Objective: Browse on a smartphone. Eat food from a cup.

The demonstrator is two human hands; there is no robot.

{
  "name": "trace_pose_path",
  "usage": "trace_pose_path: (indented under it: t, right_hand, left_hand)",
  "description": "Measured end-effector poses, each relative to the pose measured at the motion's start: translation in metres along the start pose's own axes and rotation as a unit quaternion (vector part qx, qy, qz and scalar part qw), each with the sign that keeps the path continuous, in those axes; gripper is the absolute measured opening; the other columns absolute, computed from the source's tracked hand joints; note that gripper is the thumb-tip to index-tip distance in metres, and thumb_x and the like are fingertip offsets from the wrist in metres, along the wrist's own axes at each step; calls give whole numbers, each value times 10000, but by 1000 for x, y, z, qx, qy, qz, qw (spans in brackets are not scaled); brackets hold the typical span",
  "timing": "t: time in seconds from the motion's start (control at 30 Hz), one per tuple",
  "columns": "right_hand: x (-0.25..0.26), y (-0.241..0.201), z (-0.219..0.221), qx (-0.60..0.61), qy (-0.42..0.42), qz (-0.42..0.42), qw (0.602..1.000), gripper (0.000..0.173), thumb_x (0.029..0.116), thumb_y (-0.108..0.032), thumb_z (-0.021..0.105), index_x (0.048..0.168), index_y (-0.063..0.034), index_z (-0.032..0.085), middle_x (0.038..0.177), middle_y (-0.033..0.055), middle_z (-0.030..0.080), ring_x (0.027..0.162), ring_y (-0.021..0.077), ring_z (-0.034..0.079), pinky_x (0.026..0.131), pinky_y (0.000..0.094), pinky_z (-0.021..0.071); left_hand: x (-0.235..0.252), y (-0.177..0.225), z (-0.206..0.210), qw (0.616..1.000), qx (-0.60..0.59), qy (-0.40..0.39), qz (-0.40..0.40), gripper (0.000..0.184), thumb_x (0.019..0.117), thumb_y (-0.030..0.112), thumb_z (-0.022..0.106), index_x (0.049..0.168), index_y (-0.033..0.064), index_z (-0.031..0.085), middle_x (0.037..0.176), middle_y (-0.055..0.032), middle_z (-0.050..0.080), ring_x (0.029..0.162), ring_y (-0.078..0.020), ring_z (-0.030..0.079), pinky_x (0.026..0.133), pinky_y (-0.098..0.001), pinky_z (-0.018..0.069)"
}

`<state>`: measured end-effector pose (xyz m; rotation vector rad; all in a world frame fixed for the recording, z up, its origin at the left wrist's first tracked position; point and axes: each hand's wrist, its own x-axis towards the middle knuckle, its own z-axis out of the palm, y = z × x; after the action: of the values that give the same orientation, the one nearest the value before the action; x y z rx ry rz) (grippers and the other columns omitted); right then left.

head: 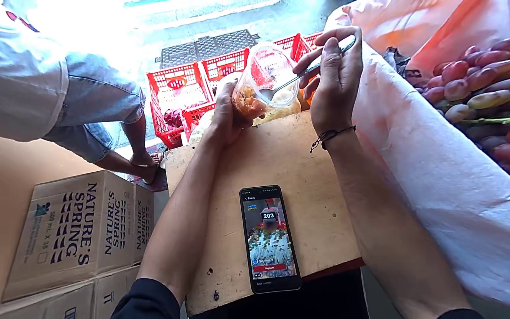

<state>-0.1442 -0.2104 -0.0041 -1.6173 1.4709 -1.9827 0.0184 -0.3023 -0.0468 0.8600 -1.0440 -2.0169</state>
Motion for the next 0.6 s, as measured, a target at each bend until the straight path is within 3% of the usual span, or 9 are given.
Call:
trace_pose_path:
  t: [0.07,0.2,0.47,0.53,0.6]
  right_hand:
    - [1,0,1,-1,1,-4,1000,259,1105,-131,262,1164,-27,491,858,-4,681,660,81,640,564,256,533]
    - [0,0,0,4,1,4,1000,265,1107,-132,262,1177,-21,492,870,3,685,667,87,644,566,259,535]
    - [-1,0,-1,6,-1,9,1000,271,1107,-140,261,1198,-27,489,873,-3,690,643,73,624,526,242,499]
    - [-2,0,-2,2,-1,10,1000,272,1106,-141,265,1202,-24,491,881,-1,694,642,68,622,526,242,498]
    - [-2,0,-2,-3,-2,12,1000,271,1105,-140,269,1207,-22,491,883,-3,695,653,64,626,536,241,502]
  left_hand:
    - [1,1,-1,1000,-3,0,-1,604,1073,549,146,1170,121,560,927,-129,672,721,-222,660,583,-329,546]
    - [1,-1,-1,1000,1,-5,2,612,1069,554,145,1149,121,571,915,-138,679,690,-225,656,543,-317,530]
    - [-2,0,1,1000,10,4,5,574,1076,530,169,1212,139,567,1011,-119,676,818,-233,673,656,-365,568]
    - [-3,-1,3,1000,13,8,5,594,1075,532,149,1169,130,577,949,-121,686,745,-218,670,591,-334,552]
    - [-4,0,3,1000,11,10,2,586,1078,532,156,1166,131,573,944,-117,682,747,-213,668,598,-329,552]
